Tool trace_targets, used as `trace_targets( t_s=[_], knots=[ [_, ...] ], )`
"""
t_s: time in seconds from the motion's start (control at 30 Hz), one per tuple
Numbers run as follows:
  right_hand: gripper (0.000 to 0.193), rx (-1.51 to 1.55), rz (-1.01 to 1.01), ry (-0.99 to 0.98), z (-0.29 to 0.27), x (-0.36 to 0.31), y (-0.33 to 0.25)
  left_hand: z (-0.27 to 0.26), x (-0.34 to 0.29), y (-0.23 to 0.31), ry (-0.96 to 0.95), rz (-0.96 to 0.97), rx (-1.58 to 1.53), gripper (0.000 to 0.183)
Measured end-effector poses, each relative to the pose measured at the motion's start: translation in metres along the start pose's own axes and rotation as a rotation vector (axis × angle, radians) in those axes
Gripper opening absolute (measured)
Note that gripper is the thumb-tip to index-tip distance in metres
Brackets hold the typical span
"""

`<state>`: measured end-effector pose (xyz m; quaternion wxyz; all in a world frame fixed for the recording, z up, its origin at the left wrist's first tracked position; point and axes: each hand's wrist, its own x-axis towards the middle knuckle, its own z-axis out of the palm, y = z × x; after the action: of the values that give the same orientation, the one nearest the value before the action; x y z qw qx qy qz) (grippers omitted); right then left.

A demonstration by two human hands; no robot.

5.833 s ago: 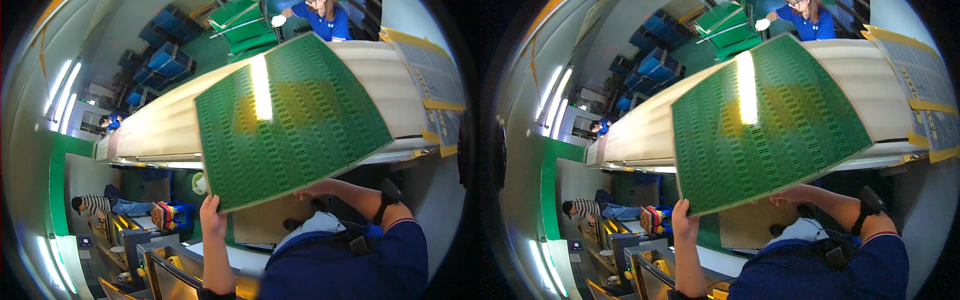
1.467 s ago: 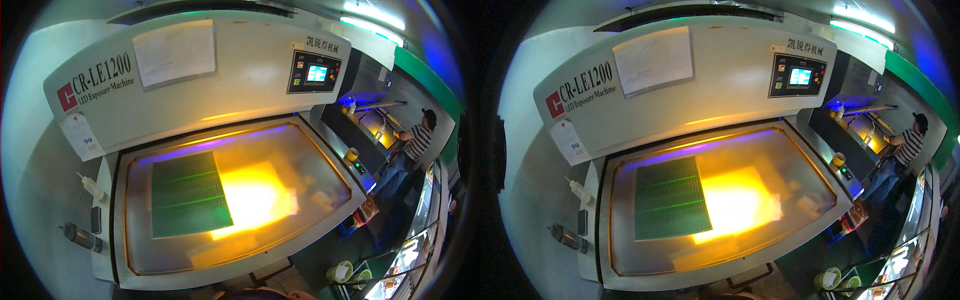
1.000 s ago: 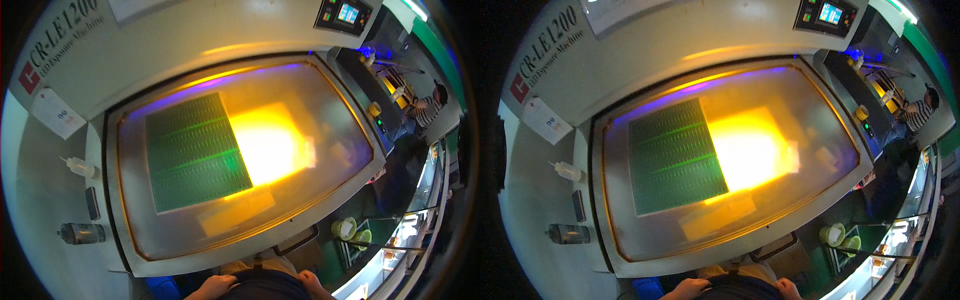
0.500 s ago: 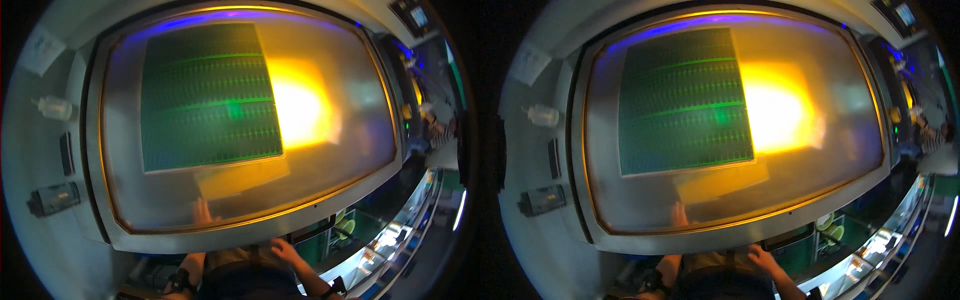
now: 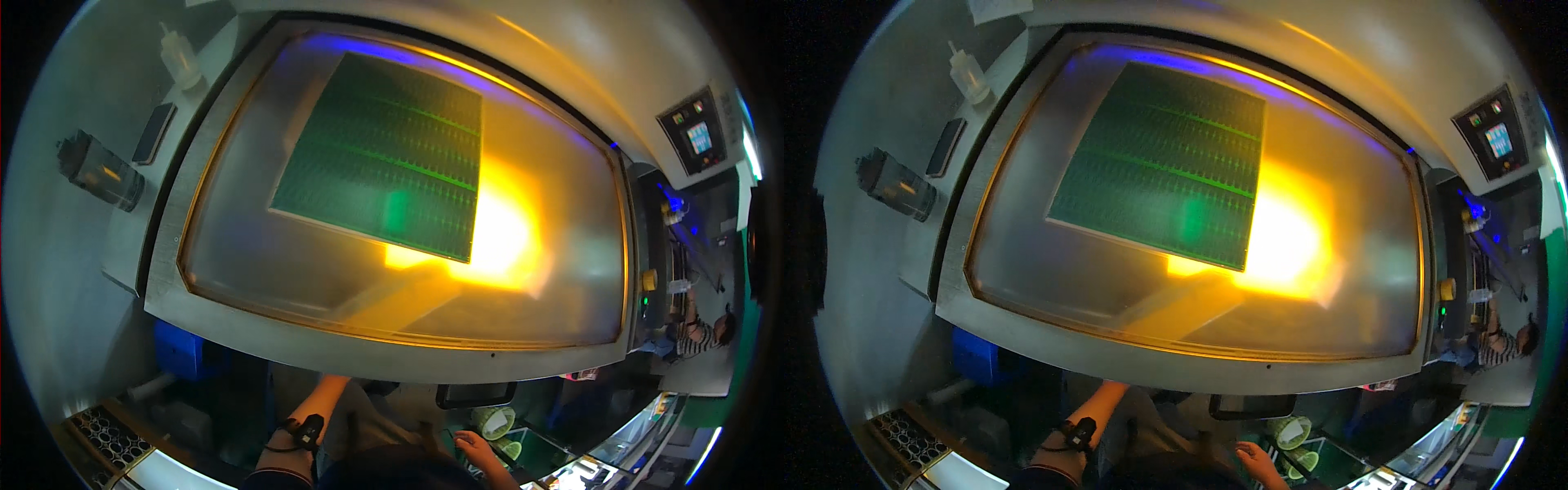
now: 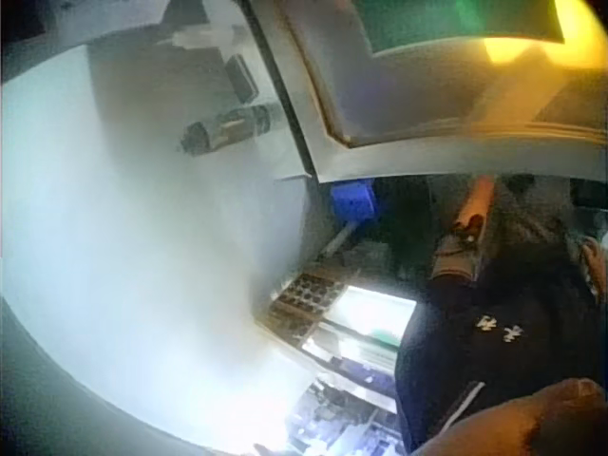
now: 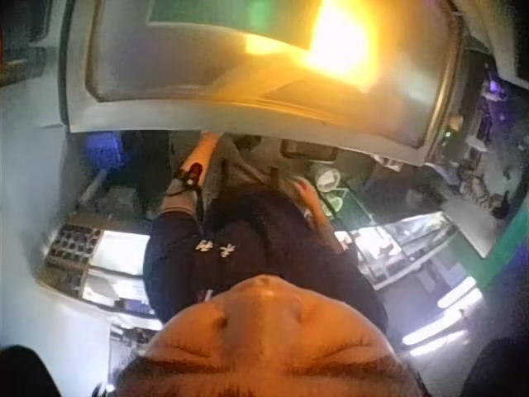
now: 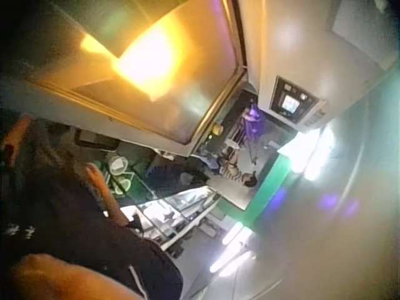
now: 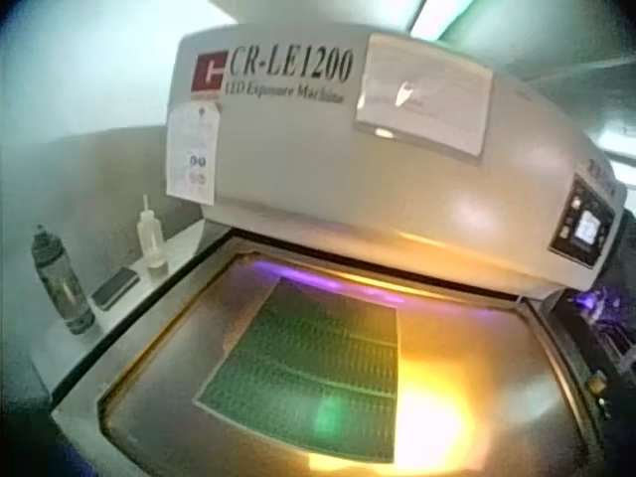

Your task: Operating an LED exposure machine to process circuit board panels.

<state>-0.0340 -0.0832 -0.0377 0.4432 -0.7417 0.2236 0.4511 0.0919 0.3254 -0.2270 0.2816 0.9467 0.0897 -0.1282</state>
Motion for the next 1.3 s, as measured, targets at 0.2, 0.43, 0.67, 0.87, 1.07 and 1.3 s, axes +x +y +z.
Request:
trace_targets(
  t_s=[0.2,0.43,0.67,0.87,1.07,1.3],
  knots=[
    [0.045,-0.199,-0.004,-0.040,-0.040,-0.019,0.009,-0.001,0.014,-0.007,0.234,-0.054,-0.041,0.059],
    [0.040,-0.196,-0.179,0.099,-0.064,-0.029,0.048,-0.089,-0.055,0.058,-0.150,-0.294,0.199,0.029],
    [0.058,-0.362,-0.771,0.414,-0.053,-0.040,-0.025,-0.156,-0.156,0.076,-0.481,0.022,0.309,0.041],
    [0.052,-1.008,-0.980,0.461,-0.075,-0.109,-0.139,-0.238,-0.176,0.159,-0.619,0.180,0.385,0.044],
    [0.048,-1.122,-1.160,0.466,-0.086,-0.108,-0.245,-0.332,-0.131,0.179,-0.017,0.616,0.583,0.054],
    [0.050,-1.169,-1.184,0.374,0.002,0.051,-0.310,-0.341,-0.019,0.072,-0.126,0.322,0.644,0.064]
  ],
)
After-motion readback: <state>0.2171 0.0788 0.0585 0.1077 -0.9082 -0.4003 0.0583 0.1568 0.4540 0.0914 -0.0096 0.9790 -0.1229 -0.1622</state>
